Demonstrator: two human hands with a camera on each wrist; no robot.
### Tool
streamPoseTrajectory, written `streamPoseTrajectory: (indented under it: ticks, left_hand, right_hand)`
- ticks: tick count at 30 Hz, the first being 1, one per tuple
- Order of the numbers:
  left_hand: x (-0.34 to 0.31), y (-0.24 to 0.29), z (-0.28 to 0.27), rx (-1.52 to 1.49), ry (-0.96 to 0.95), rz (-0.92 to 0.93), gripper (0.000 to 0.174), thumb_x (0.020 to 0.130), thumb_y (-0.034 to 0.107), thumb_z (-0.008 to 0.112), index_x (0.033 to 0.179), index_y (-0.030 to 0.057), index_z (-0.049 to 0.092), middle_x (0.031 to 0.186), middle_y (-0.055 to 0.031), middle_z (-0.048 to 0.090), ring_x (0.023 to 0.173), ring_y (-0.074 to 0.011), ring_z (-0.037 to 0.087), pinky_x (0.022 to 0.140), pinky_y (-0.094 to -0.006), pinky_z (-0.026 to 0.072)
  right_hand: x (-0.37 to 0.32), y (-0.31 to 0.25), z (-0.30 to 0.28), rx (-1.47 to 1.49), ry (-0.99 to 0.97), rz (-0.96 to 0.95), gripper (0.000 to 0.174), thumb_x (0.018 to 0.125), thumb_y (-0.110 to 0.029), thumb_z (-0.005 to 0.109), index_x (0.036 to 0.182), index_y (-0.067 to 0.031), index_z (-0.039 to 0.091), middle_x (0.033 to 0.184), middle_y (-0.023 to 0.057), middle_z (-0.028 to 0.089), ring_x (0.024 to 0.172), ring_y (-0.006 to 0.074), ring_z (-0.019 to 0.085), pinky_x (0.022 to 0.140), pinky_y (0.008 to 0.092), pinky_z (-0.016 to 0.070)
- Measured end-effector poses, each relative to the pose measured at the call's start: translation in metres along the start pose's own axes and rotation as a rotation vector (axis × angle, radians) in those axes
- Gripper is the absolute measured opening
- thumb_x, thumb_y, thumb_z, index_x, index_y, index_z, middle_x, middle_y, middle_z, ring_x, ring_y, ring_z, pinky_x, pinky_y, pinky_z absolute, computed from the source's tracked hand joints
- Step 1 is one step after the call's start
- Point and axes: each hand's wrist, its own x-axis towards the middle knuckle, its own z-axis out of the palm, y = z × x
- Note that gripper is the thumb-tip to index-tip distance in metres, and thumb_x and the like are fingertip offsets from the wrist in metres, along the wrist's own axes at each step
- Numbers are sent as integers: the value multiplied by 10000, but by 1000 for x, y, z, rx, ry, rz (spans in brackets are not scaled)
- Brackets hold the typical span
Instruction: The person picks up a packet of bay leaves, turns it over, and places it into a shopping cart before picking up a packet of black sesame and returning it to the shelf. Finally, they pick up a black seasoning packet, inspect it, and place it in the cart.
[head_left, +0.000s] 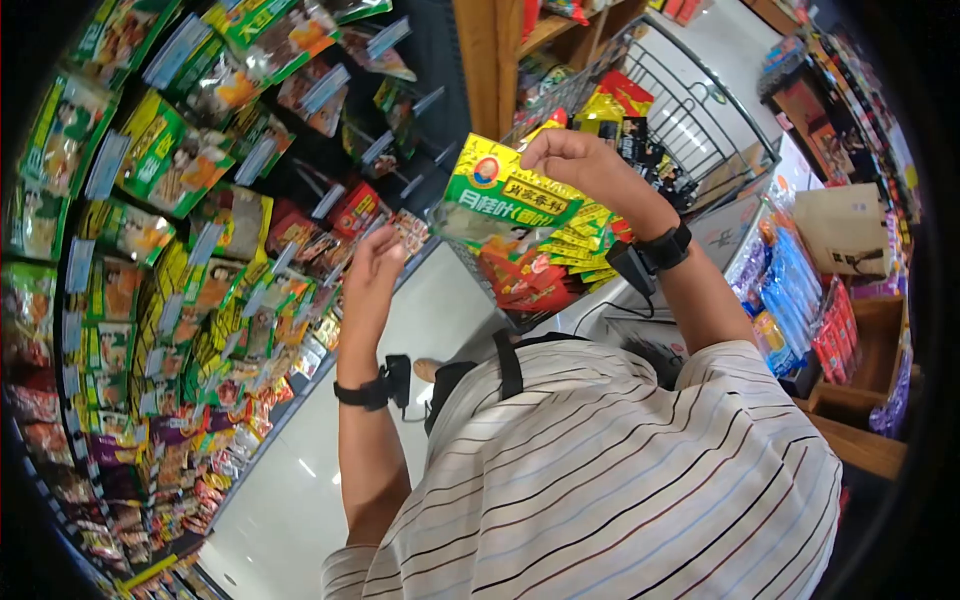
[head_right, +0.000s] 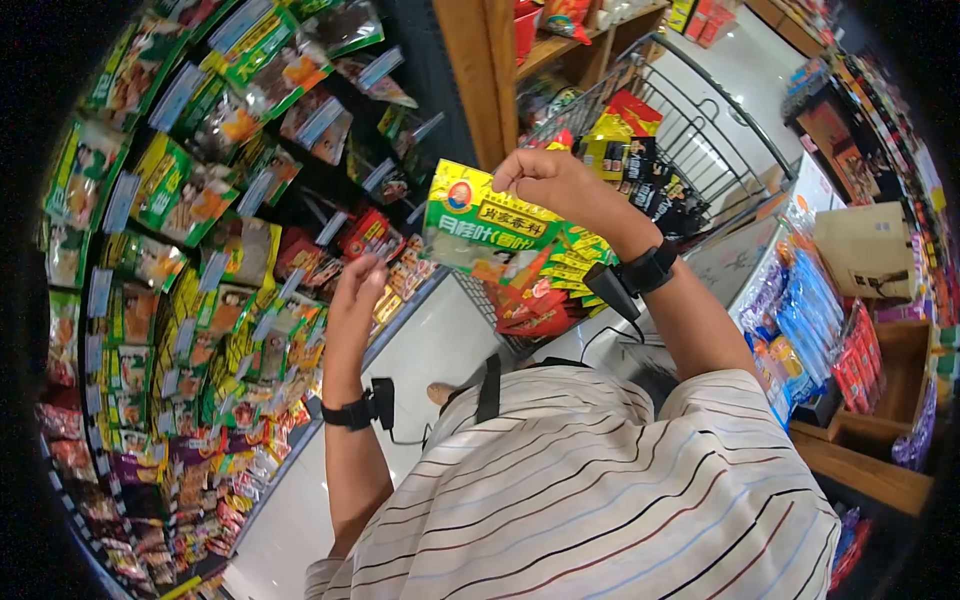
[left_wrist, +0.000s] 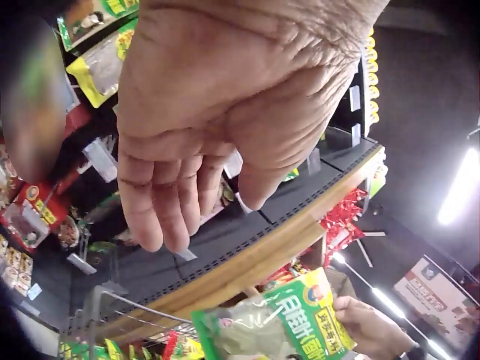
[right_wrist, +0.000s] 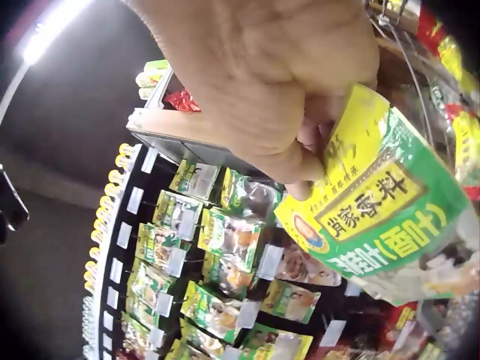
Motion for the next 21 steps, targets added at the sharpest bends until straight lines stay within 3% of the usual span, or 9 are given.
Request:
streamPoseTrajectory:
  ticks: [6,7,10,11,14,15,18,19,21]
  left_hand:
    - [-2,4,-1,-63,-85,60,525,941,257,656,1361,-6,482,1303,-152,582,1198,-213,558,1019,-338,432]
    - [-7,7,-1,-91,-63,33,466,944,267,654,1313,8,540,1185,-95,632,1076,-158,587,947,-308,461]
    - [-20,9,-15,-18,-106,-150,376,952,281,646,1231,31,618,1031,-14,648,928,-86,567,845,-260,459]
    - [-27,11,-14,-7,-63,-143,301,964,287,632,1146,51,670,914,52,622,850,-41,524,777,-222,429]
    - [-37,-14,-23,-119,2,-120,286,974,281,621,1131,48,673,932,59,621,858,-38,512,766,-214,415]
    - [-43,-8,-21,-197,52,-110,276,982,277,612,1119,46,674,937,63,621,846,-39,509,767,-215,415]
    - [-50,-26,-34,-244,156,-134,268,993,270,601,1123,47,673,981,54,636,860,-44,522,789,-226,425]
    - [-54,-27,-35,-282,192,-126,263,995,265,598,1126,50,672,990,52,639,871,-45,527,800,-228,427]
    - [-60,-26,-35,-360,261,-111,253,1000,257,592,1131,56,671,1009,47,646,893,-47,538,823,-232,431]
  right_hand:
    - [22,-22,41,177,-170,35,142,915,-58,579,1027,-16,656,960,-10,630,906,55,569,812,211,446]
    - [26,-25,46,186,-192,34,151,915,-72,586,1033,-13,658,962,-1,634,906,62,572,820,217,448]
    - [38,-13,58,178,-261,4,161,919,-87,581,1033,-6,660,971,10,639,913,73,574,831,232,452]
    - [41,-12,61,155,-287,-15,207,929,-102,566,1095,-6,641,983,28,647,938,85,584,845,243,460]
    - [45,-7,76,329,-208,24,241,930,-101,567,1153,-23,614,985,13,644,934,88,597,855,223,461]
    - [47,-4,79,337,-158,47,302,955,-148,572,1229,-21,574,1039,44,661,952,103,618,853,248,488]
    - [53,9,84,445,-178,260,347,985,-226,570,1261,-17,552,1101,74,667,987,133,640,838,304,529]
    - [49,6,96,540,-166,271,362,986,-300,574,1218,-23,557,1005,83,653,874,179,670,771,339,578]
    - [48,19,109,494,-283,294,372,980,-321,584,1197,-19,567,1007,82,653,887,181,668,790,341,579]
